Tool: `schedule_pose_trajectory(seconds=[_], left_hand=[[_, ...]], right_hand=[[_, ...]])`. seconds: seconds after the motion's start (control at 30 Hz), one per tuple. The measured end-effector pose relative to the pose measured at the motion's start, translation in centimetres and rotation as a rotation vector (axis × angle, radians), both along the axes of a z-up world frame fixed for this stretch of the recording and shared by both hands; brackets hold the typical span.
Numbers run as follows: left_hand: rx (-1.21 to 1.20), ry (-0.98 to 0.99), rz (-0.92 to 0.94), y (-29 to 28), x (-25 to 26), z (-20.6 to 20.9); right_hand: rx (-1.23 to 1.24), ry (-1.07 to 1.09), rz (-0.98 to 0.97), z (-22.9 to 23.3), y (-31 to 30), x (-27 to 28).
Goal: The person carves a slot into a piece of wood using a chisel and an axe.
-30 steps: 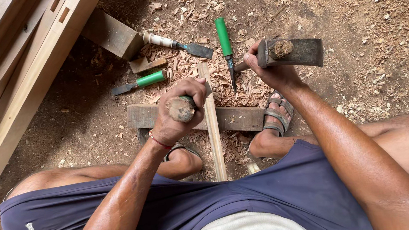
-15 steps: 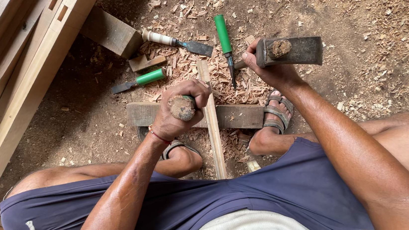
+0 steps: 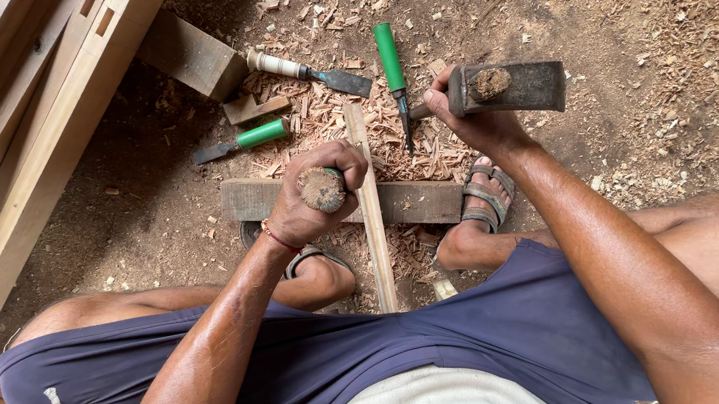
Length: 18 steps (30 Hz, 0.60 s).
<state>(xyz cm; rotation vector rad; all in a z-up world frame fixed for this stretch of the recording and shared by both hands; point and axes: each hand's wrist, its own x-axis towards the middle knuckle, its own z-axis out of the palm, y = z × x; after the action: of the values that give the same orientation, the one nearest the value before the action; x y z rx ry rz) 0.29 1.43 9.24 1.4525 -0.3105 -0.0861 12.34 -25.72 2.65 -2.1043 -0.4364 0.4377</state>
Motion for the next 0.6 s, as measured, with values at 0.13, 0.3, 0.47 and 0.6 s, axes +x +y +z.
schedule_pose_trajectory(seconds=[0.13, 0.3, 0.47, 0.6], left_hand=[[0.023, -0.007, 0.006, 0.05, 0.06, -0.22], [0.034, -0.003, -0.003, 0.27, 0.01, -0.26], [0.03, 0.036, -0.031, 0.01, 0.33, -0.38], [0.075, 0.047, -0.039, -0.02, 0.53, -0.27]], right_hand=[[0.057, 0.042, 0.0, 0.11, -0.06, -0.05], [-0.011, 0.005, -0.017, -0.1, 0.0, -0.01], [-0.022, -0.036, 0.001, -0.09, -0.13, 0.06], [-0.013, -0.032, 0.0, -0.13, -0.22, 0.02]])
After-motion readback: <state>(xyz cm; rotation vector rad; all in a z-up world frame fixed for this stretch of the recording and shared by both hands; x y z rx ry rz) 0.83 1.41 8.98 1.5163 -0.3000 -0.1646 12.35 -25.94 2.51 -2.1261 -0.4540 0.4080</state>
